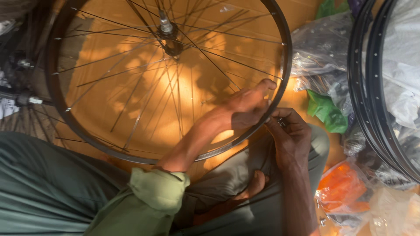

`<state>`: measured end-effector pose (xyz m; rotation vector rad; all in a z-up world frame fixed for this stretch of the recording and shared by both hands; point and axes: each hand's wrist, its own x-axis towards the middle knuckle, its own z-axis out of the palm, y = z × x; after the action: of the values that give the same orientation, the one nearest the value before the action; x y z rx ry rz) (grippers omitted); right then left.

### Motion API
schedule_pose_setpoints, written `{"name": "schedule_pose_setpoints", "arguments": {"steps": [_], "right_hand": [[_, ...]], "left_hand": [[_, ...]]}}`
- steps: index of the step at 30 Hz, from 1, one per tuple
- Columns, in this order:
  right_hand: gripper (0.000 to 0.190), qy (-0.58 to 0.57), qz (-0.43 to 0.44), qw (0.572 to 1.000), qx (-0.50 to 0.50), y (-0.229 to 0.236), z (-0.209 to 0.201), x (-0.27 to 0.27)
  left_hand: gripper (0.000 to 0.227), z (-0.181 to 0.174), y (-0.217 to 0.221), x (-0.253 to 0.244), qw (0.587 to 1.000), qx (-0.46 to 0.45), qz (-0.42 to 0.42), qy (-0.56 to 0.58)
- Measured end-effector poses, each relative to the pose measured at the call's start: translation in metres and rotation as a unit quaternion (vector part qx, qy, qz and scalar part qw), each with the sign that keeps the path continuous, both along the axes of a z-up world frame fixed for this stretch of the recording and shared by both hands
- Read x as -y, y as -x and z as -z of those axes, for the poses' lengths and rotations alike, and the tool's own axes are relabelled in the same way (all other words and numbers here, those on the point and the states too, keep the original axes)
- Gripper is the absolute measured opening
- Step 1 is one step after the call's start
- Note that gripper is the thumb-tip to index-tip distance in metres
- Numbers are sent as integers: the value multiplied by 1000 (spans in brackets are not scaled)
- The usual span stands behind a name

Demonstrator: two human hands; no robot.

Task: The person is assembling a bicycle wheel by inserting spokes into the rim and securing them with nipples. They work systematically around the wheel, threading each spoke and tightening it by hand.

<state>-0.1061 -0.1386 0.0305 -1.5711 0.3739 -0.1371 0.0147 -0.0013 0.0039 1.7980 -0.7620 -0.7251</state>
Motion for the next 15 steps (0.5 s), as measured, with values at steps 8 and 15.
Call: {"name": "schedule_pose_setpoints", "arguments": {"steps": [8, 15], "right_hand": [[21, -29, 75, 996, -48, 9, -17, -5], [20, -59, 51, 994, -83, 25, -18, -13]], "left_hand": [[42, -57, 30, -58, 853, 306, -403, -125], [79, -54, 31, -91, 717, 469, -477, -199]]}}
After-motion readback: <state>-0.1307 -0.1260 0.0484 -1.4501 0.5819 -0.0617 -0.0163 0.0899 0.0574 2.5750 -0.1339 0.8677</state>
